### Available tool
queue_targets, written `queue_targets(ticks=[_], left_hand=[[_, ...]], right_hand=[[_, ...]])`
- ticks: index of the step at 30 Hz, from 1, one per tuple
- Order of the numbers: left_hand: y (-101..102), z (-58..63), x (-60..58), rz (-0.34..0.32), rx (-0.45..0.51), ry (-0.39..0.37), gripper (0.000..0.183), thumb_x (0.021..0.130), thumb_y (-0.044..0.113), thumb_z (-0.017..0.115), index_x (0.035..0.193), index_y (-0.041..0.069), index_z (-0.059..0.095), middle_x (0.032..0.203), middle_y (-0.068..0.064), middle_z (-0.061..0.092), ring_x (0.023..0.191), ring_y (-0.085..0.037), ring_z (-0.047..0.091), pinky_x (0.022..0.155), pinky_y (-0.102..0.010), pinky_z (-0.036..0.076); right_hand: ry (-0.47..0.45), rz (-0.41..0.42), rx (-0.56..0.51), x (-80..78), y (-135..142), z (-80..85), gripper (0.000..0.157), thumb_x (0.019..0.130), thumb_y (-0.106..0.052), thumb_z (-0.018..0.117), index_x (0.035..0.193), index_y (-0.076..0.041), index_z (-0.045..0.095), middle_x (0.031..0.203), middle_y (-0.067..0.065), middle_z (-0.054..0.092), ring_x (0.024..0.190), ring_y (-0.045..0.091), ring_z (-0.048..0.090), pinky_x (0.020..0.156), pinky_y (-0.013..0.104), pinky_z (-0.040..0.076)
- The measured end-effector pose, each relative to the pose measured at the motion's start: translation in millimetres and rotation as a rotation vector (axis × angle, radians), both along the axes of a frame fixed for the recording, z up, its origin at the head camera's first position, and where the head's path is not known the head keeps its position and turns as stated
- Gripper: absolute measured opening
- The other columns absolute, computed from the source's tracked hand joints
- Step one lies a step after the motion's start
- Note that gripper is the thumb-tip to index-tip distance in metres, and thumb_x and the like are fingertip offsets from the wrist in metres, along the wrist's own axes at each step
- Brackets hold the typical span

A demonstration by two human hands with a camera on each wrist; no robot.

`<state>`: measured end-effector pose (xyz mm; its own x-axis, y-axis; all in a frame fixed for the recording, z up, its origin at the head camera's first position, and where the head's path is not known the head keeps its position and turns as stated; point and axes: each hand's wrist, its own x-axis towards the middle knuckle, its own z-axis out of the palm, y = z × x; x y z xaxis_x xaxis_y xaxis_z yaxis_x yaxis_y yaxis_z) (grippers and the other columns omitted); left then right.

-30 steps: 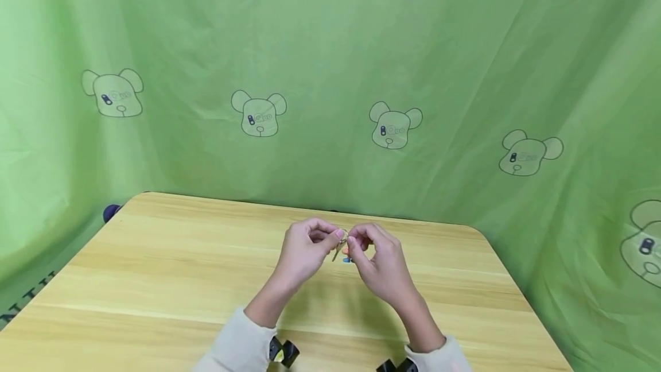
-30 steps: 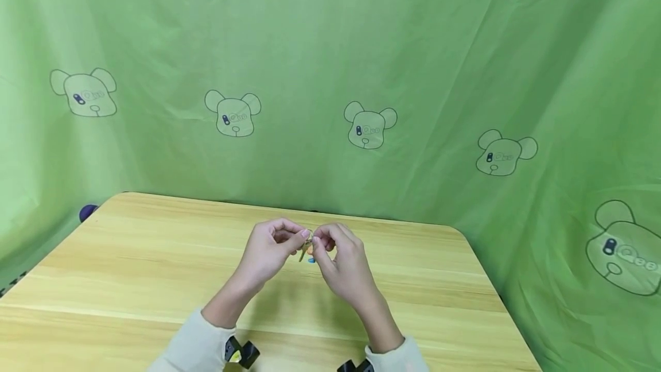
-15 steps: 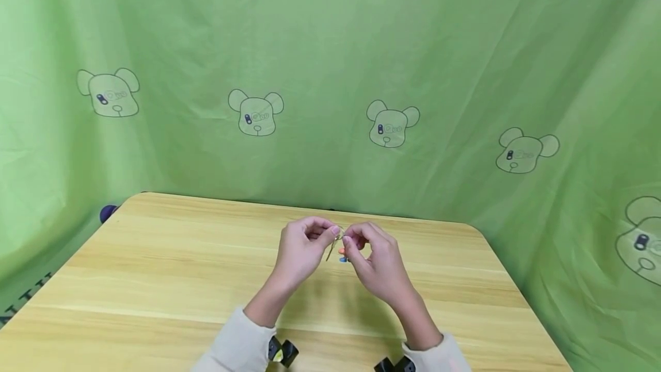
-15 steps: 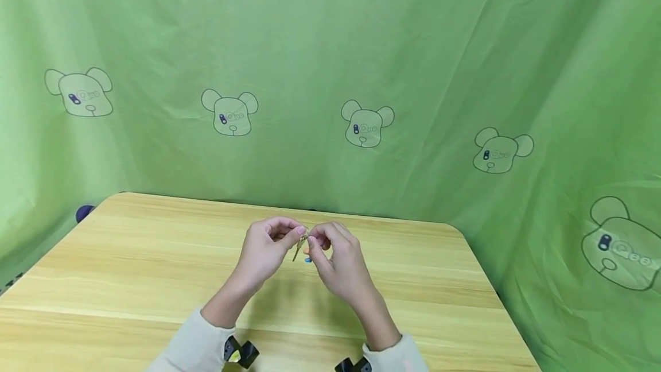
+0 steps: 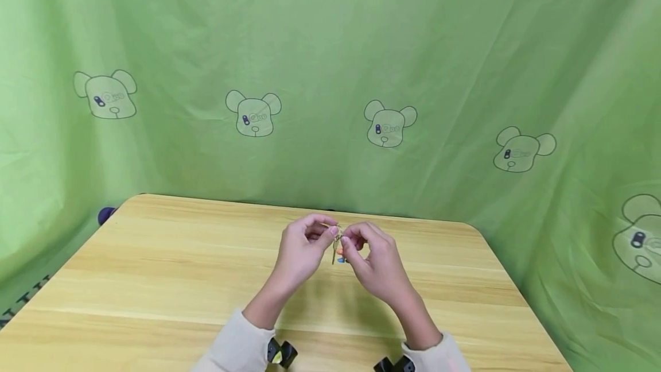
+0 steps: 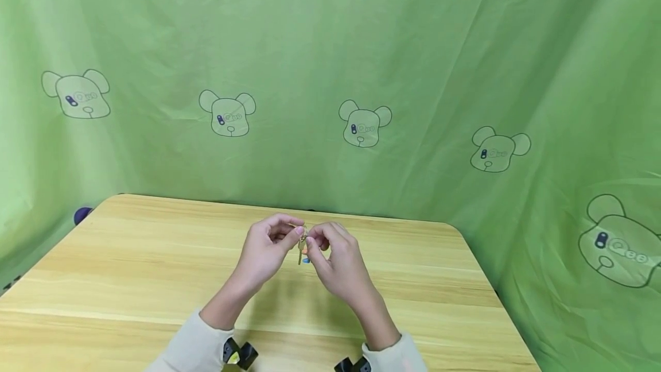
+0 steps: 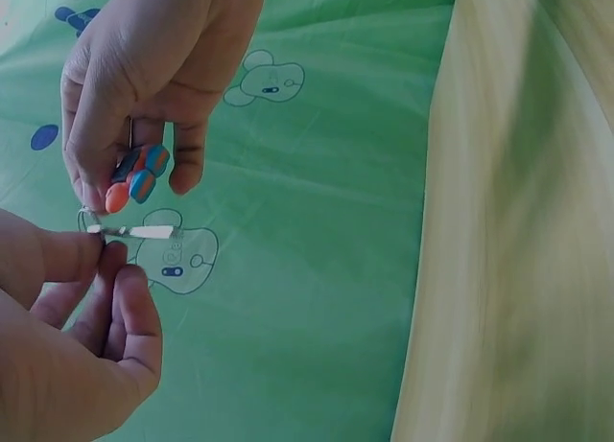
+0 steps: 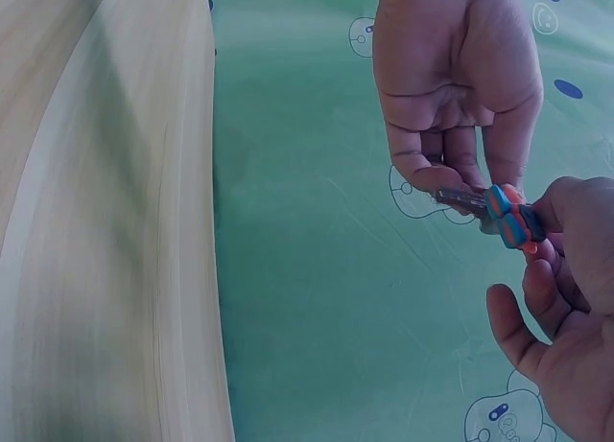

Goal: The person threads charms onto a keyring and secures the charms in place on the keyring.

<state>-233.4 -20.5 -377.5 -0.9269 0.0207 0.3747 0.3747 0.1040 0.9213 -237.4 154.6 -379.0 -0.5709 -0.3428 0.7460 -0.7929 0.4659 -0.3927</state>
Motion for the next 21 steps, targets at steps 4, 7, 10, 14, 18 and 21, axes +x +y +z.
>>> queue_targets(ticks=[4, 7, 10, 14, 18, 21], left_hand=[[-2.6, -0.7, -0.9, -0.004, -0.066, 0.035, 0.009, 0.098, 0.014, 0.071, 0.103, 0.007, 0.074, 0.089, -0.003, 0.073, 0.081, -0.015, 0.068, 0.075, -0.027, 0.057], [-3.4, -0.6, -1.0, 0.006, -0.105, 0.056, 0.009, 0.098, 0.015, 0.071, 0.101, 0.007, 0.074, 0.087, -0.002, 0.073, 0.079, -0.013, 0.067, 0.073, -0.027, 0.058], [-3.0, -0.7, -1.1, 0.023, -0.119, 0.076, 0.008, 0.098, 0.013, 0.071, 0.098, 0.006, 0.075, 0.085, -0.001, 0.072, 0.077, -0.012, 0.066, 0.071, -0.027, 0.058], [-1.4, -0.5, -0.7, 0.042, -0.111, 0.084, 0.005, 0.096, 0.01, 0.072, 0.095, 0.006, 0.074, 0.083, -0.001, 0.072, 0.075, -0.013, 0.066, 0.069, -0.027, 0.057], [-0.2, 0.6, 0.5, 0.053, -0.096, 0.069, 0.004, 0.095, 0.01, 0.073, 0.095, 0.006, 0.074, 0.083, -0.001, 0.071, 0.075, -0.013, 0.065, 0.069, -0.027, 0.057], [-0.2, 1.6, 1.3, 0.061, -0.084, 0.06, 0.004, 0.095, 0.01, 0.073, 0.096, 0.006, 0.074, 0.084, -0.001, 0.072, 0.075, -0.013, 0.066, 0.07, -0.027, 0.057]], right_hand=[[-0.009, 0.0, 0.001, 0.1, -0.3, 0.2, 0.013, 0.091, 0.004, 0.068, 0.095, -0.009, 0.066, 0.082, -0.007, 0.059, 0.073, 0.007, 0.055, 0.064, 0.025, 0.052], [-0.009, -0.001, -0.003, 0.1, -0.5, -0.1, 0.014, 0.091, 0.004, 0.068, 0.095, -0.009, 0.066, 0.082, -0.007, 0.06, 0.074, 0.007, 0.056, 0.065, 0.025, 0.052], [-0.007, -0.001, -0.002, 0.0, -0.4, -0.5, 0.013, 0.091, 0.004, 0.068, 0.095, -0.008, 0.067, 0.082, -0.007, 0.06, 0.074, 0.007, 0.056, 0.065, 0.025, 0.052], [-0.007, -0.001, -0.002, 0.2, -0.1, -0.6, 0.012, 0.091, 0.004, 0.068, 0.095, -0.008, 0.066, 0.082, -0.007, 0.06, 0.074, 0.007, 0.056, 0.064, 0.029, 0.054], [-0.003, -0.001, -0.006, 0.5, -0.2, 0.0, 0.013, 0.091, 0.004, 0.068, 0.094, -0.008, 0.066, 0.082, -0.007, 0.06, 0.074, 0.007, 0.056, 0.064, 0.029, 0.054], [0.007, 0.004, -0.001, 0.2, -0.6, 0.6, 0.013, 0.091, 0.004, 0.069, 0.094, -0.008, 0.066, 0.082, -0.007, 0.06, 0.074, 0.007, 0.056, 0.064, 0.025, 0.052]])
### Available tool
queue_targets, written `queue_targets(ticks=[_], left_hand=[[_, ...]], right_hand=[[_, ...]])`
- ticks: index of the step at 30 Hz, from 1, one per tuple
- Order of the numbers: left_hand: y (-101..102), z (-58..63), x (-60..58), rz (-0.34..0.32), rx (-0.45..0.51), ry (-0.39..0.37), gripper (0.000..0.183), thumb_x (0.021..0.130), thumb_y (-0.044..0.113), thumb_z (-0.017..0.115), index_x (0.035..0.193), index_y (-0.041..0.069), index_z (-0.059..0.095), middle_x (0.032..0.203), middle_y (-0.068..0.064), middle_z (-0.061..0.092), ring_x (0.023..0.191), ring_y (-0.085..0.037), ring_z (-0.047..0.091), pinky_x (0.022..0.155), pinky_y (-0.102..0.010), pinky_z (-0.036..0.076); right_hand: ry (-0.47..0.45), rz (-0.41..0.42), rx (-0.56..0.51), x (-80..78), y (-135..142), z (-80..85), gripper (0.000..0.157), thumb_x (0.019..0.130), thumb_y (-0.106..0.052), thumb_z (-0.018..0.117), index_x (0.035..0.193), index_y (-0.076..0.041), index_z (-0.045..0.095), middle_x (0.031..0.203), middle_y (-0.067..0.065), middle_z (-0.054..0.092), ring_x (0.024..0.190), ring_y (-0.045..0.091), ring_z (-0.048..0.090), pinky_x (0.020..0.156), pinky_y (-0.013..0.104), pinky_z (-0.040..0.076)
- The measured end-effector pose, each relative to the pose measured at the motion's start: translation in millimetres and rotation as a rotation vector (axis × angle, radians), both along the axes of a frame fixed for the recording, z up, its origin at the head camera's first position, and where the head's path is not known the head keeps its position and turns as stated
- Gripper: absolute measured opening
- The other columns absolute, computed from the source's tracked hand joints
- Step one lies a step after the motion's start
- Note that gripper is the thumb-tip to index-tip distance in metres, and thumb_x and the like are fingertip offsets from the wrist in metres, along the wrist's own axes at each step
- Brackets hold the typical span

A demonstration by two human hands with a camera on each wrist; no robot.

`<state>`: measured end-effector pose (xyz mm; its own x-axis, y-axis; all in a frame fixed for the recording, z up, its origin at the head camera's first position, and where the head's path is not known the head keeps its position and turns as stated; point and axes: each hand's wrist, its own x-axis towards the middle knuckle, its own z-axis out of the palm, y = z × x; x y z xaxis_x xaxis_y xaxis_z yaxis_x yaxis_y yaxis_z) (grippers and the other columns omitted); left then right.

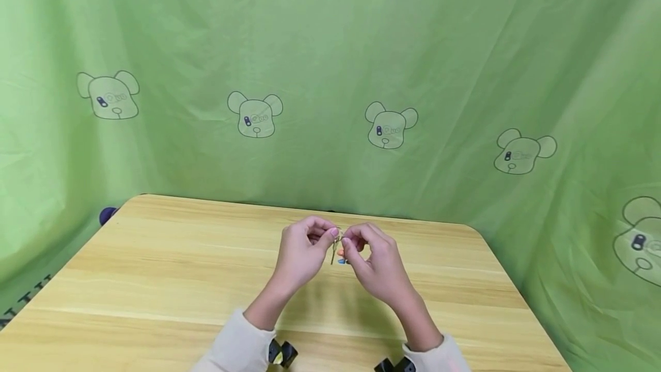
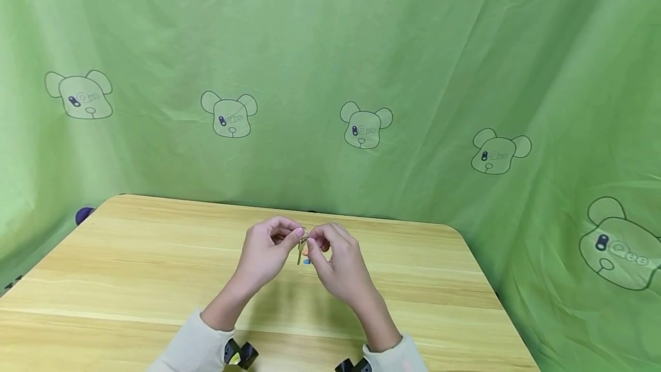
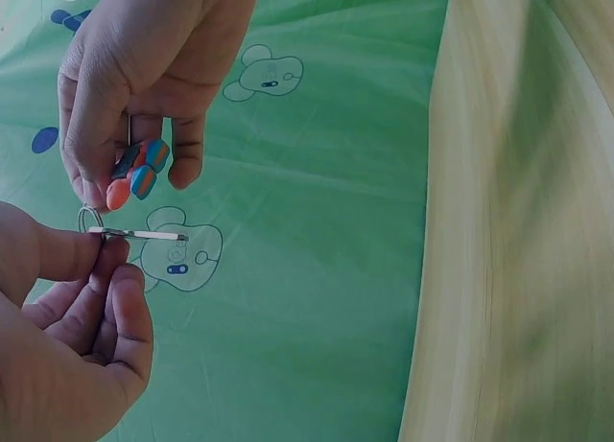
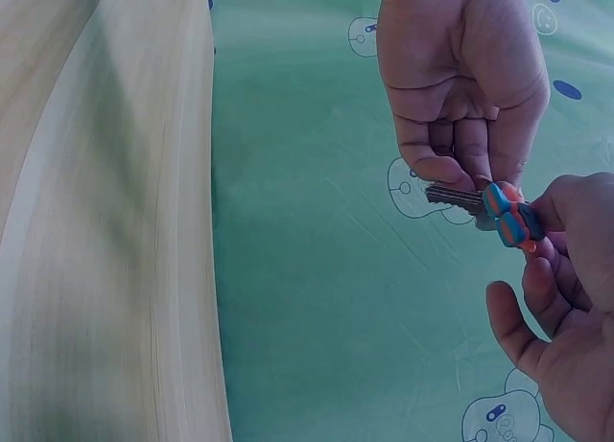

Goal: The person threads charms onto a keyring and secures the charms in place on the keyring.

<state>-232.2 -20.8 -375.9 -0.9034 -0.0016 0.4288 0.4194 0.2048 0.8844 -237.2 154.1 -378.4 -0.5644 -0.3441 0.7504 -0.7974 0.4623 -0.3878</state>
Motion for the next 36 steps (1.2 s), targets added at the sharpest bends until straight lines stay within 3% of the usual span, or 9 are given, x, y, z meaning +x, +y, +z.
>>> queue_targets(ticks=[9, 14, 23, 36], left_hand=[[-0.5, 1.7, 1.0, -0.028, 0.057, -0.034, 0.008, 0.095, 0.011, 0.073, 0.101, 0.005, 0.074, 0.085, -0.004, 0.074, 0.076, -0.016, 0.068, 0.071, -0.027, 0.058], [-1.0, 0.5, -0.4, -0.042, 0.017, -0.008, 0.008, 0.097, 0.012, 0.072, 0.103, 0.007, 0.073, 0.083, -0.004, 0.075, 0.072, -0.014, 0.068, 0.067, -0.027, 0.058], [0.0, -1.6, -1.7, 0.019, -0.104, 0.073, 0.006, 0.097, 0.012, 0.071, 0.097, 0.007, 0.074, 0.083, 0.0, 0.073, 0.073, -0.01, 0.066, 0.067, -0.025, 0.057], [1.3, -1.7, -0.6, 0.053, -0.042, 0.08, 0.007, 0.097, 0.013, 0.072, 0.094, 0.007, 0.075, 0.079, 0.0, 0.072, 0.07, -0.01, 0.064, 0.064, -0.026, 0.056]], right_hand=[[0.017, 0.008, 0.008, -1.3, -0.1, -0.6, 0.013, 0.091, 0.004, 0.067, 0.095, -0.008, 0.066, 0.082, -0.007, 0.06, 0.074, 0.007, 0.055, 0.064, 0.025, 0.052], [0.025, 0.01, 0.009, -2.0, 0.4, -0.7, 0.013, 0.091, 0.005, 0.067, 0.096, -0.007, 0.066, 0.082, -0.007, 0.06, 0.074, 0.007, 0.056, 0.064, 0.025, 0.052], [0.021, 0.008, 0.007, -1.6, 1.0, -2.1, 0.013, 0.092, 0.005, 0.066, 0.096, -0.007, 0.067, 0.083, -0.007, 0.06, 0.074, 0.007, 0.056, 0.065, 0.023, 0.051], [0.021, 0.016, 0.003, -1.6, -1.9, -2.5, 0.013, 0.091, 0.006, 0.068, 0.096, -0.007, 0.066, 0.082, -0.006, 0.06, 0.075, 0.007, 0.056, 0.064, 0.028, 0.054]])
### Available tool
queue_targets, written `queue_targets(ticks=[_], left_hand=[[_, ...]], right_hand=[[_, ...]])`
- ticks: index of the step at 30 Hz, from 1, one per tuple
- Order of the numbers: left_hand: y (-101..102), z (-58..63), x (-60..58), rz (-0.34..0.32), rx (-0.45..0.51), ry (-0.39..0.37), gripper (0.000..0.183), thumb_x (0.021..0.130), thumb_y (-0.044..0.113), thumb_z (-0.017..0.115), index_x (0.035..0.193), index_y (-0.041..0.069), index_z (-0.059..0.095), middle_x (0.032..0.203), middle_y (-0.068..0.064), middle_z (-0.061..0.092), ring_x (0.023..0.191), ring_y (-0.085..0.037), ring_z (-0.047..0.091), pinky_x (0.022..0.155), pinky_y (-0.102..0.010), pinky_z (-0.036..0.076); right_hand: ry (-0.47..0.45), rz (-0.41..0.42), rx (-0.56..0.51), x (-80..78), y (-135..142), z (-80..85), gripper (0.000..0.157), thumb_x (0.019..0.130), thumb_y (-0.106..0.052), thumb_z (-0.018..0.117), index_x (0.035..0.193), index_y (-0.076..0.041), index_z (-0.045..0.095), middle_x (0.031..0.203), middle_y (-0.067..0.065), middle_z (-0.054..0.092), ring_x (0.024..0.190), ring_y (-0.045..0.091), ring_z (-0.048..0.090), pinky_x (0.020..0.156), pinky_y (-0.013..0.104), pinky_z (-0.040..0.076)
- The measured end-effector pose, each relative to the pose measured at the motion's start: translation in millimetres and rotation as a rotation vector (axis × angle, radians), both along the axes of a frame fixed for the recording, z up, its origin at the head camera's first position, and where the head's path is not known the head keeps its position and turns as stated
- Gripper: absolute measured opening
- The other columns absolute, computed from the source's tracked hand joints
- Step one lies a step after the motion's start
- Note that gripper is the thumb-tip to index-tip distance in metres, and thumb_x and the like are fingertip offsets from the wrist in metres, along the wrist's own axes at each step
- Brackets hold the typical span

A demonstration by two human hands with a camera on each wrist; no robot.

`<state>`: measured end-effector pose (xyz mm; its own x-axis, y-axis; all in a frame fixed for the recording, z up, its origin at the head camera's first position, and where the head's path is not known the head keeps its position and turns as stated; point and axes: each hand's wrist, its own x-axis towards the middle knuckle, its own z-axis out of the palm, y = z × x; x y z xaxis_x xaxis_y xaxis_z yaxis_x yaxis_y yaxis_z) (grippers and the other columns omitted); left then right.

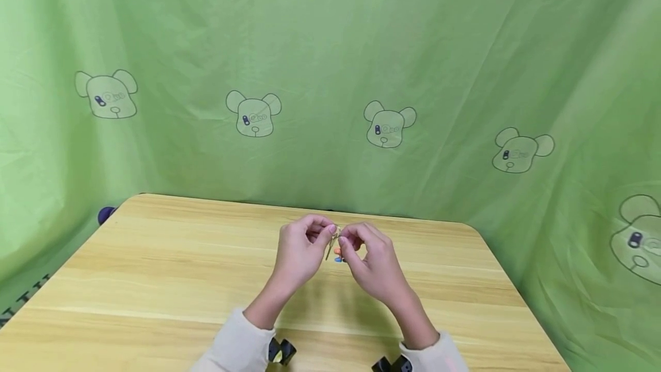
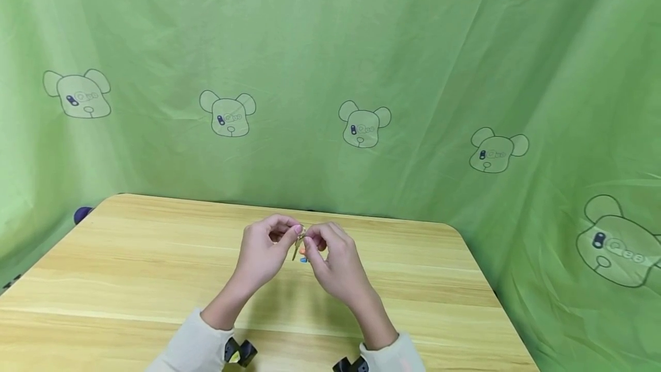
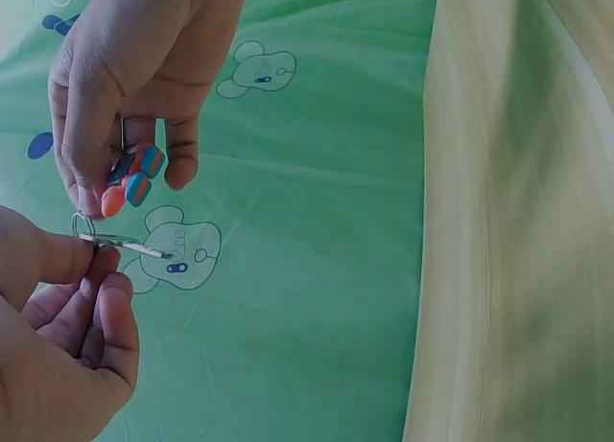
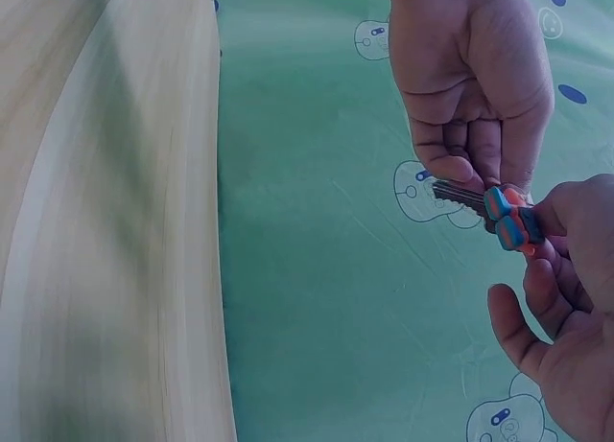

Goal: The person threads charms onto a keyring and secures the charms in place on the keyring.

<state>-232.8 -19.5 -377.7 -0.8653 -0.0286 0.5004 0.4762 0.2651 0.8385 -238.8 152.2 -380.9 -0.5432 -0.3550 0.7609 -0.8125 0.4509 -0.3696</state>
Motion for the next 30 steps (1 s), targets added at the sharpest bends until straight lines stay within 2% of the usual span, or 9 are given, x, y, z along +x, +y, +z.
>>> queue_targets(ticks=[9, 13, 17, 24, 30], left_hand=[[0.7, 0.6, 1.6, -0.01, 0.05, -0.044, 0.007, 0.096, 0.011, 0.073, 0.096, 0.005, 0.074, 0.083, -0.003, 0.073, 0.073, -0.012, 0.066, 0.067, -0.026, 0.057], [0.7, 1.2, 1.7, -0.025, 0.064, -0.056, 0.006, 0.094, 0.009, 0.073, 0.1, 0.006, 0.073, 0.083, -0.004, 0.075, 0.07, -0.012, 0.067, 0.065, -0.026, 0.057], [-0.3, 1.0, 1.2, -0.041, 0.039, -0.038, 0.006, 0.094, 0.008, 0.072, 0.1, 0.008, 0.073, 0.082, -0.003, 0.075, 0.069, -0.011, 0.067, 0.064, -0.026, 0.057], [-3.8, 1.3, 0.3, -0.027, -0.028, 0.022, 0.003, 0.094, 0.01, 0.074, 0.094, 0.007, 0.075, 0.08, 0.0, 0.072, 0.069, -0.01, 0.065, 0.064, -0.026, 0.057], [-5.0, 3.2, 0.9, -0.013, -0.039, 0.021, 0.004, 0.093, 0.011, 0.075, 0.091, 0.007, 0.076, 0.078, 0.002, 0.072, 0.068, -0.01, 0.064, 0.063, -0.025, 0.056]], right_hand=[[-0.012, 0.0, 0.009, 2.9, -1.3, -0.2, 0.013, 0.092, 0.005, 0.068, 0.096, -0.007, 0.066, 0.081, -0.006, 0.059, 0.074, 0.007, 0.056, 0.063, 0.03, 0.055], [0.003, -0.004, 0.01, 2.5, -0.6, 0.4, 0.012, 0.092, 0.005, 0.067, 0.096, -0.006, 0.066, 0.082, -0.006, 0.06, 0.074, 0.007, 0.057, 0.064, 0.028, 0.054], [0.012, -0.003, 0.01, 1.8, 0.0, 0.8, 0.011, 0.092, 0.005, 0.067, 0.096, -0.006, 0.066, 0.082, -0.006, 0.06, 0.074, 0.007, 0.056, 0.064, 0.026, 0.053], [0.012, -0.005, 0.001, 1.0, 1.1, 1.4, 0.01, 0.094, 0.004, 0.066, 0.098, -0.005, 0.066, 0.083, -0.006, 0.06, 0.076, 0.008, 0.057, 0.066, 0.026, 0.054], [0.006, -0.002, -0.001, 1.3, 1.1, 1.7, 0.005, 0.098, -0.001, 0.064, 0.098, -0.005, 0.066, 0.083, -0.005, 0.06, 0.076, 0.008, 0.057, 0.066, 0.026, 0.054]])
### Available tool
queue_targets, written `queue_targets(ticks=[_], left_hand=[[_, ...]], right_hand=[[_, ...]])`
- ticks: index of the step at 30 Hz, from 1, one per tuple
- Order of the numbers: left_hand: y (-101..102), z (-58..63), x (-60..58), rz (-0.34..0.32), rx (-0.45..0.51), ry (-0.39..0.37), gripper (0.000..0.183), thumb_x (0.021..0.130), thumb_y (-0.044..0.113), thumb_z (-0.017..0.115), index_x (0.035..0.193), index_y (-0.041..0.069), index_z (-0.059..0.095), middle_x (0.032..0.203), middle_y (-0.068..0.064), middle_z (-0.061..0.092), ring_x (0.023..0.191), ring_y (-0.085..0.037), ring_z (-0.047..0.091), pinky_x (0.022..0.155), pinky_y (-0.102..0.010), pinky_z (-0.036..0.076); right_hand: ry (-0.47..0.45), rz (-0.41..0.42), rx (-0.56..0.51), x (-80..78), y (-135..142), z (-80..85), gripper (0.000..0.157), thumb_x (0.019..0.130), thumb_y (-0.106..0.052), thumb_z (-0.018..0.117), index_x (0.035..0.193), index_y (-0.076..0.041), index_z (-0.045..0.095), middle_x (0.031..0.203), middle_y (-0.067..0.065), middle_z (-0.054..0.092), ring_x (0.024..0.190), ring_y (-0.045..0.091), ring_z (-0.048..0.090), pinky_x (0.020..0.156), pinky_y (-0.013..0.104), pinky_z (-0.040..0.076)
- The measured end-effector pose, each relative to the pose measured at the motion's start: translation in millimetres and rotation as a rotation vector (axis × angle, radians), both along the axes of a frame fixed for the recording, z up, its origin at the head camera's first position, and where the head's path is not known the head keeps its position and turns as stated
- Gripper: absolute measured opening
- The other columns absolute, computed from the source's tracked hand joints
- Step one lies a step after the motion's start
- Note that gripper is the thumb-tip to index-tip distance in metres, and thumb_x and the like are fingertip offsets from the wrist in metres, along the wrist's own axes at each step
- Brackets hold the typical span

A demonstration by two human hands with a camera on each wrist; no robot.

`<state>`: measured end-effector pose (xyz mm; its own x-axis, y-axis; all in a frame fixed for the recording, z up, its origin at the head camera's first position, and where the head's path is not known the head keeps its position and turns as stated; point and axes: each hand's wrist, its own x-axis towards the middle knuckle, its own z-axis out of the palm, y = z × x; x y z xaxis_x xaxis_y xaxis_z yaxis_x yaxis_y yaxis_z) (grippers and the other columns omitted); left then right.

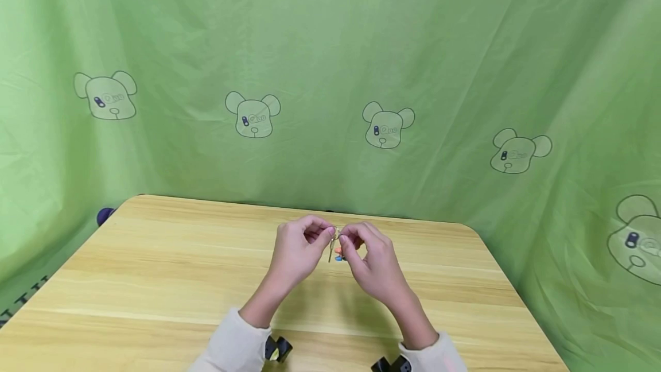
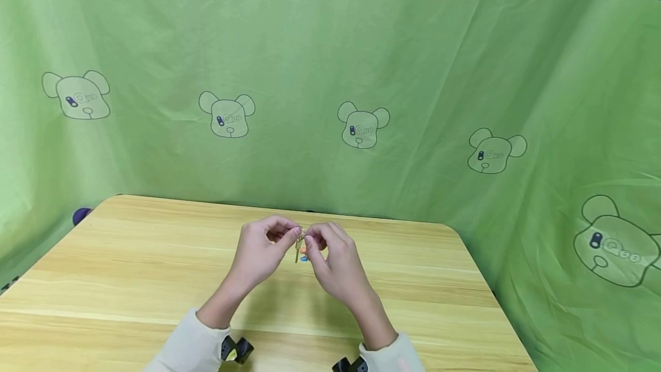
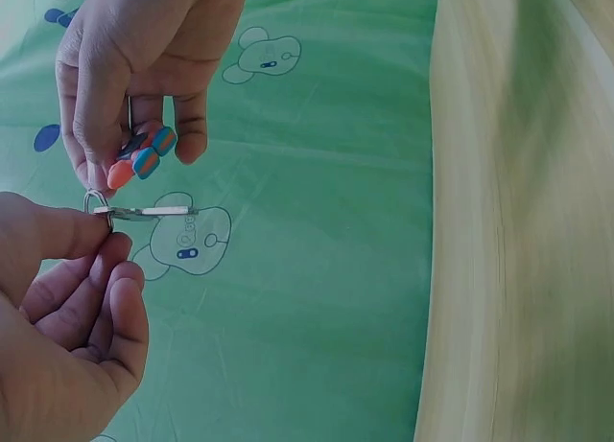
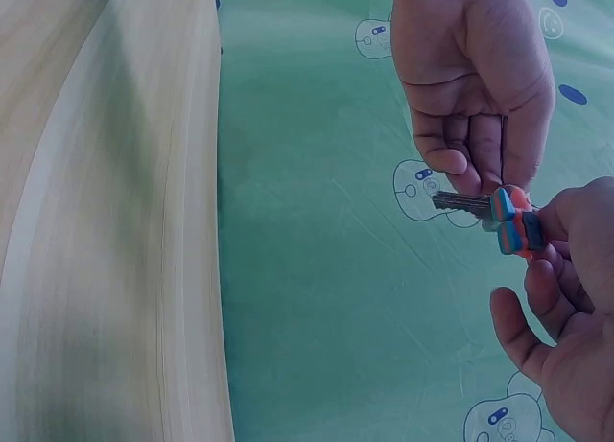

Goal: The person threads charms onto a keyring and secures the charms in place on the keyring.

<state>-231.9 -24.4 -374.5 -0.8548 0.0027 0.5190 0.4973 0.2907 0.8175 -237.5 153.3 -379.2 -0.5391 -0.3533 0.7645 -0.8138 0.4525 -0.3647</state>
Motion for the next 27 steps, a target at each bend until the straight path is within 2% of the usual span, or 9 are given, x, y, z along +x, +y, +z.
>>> queue_targets(ticks=[10, 22, 27], left_hand=[[-0.8, 2.9, 2.1, 0.016, 0.051, -0.025, 0.005, 0.094, 0.012, 0.075, 0.093, 0.008, 0.077, 0.081, 0.001, 0.073, 0.072, -0.011, 0.065, 0.066, -0.026, 0.056], [0.1, 2.9, 0.9, -0.009, 0.089, -0.063, 0.003, 0.093, 0.009, 0.074, 0.095, 0.007, 0.075, 0.081, -0.001, 0.072, 0.073, -0.013, 0.065, 0.068, -0.026, 0.056], [0.0, 2.6, 0.9, -0.026, 0.071, -0.071, 0.003, 0.093, 0.008, 0.073, 0.094, 0.006, 0.075, 0.081, -0.001, 0.072, 0.072, -0.013, 0.066, 0.067, -0.026, 0.057]], right_hand=[[-0.006, 0.001, -0.001, 1.8, -2.5, 0.3, 0.012, 0.092, 0.005, 0.068, 0.099, -0.004, 0.066, 0.083, -0.005, 0.06, 0.076, 0.008, 0.058, 0.067, 0.026, 0.055], [0.001, -0.012, 0.007, 0.7, -3.2, -0.8, 0.011, 0.093, 0.005, 0.069, 0.1, -0.003, 0.066, 0.084, -0.005, 0.062, 0.076, 0.008, 0.059, 0.067, 0.026, 0.055], [-0.004, -0.021, 0.015, 0.9, -2.3, -1.4, 0.01, 0.094, 0.004, 0.068, 0.1, -0.003, 0.067, 0.084, -0.005, 0.061, 0.076, 0.008, 0.059, 0.067, 0.027, 0.055]])
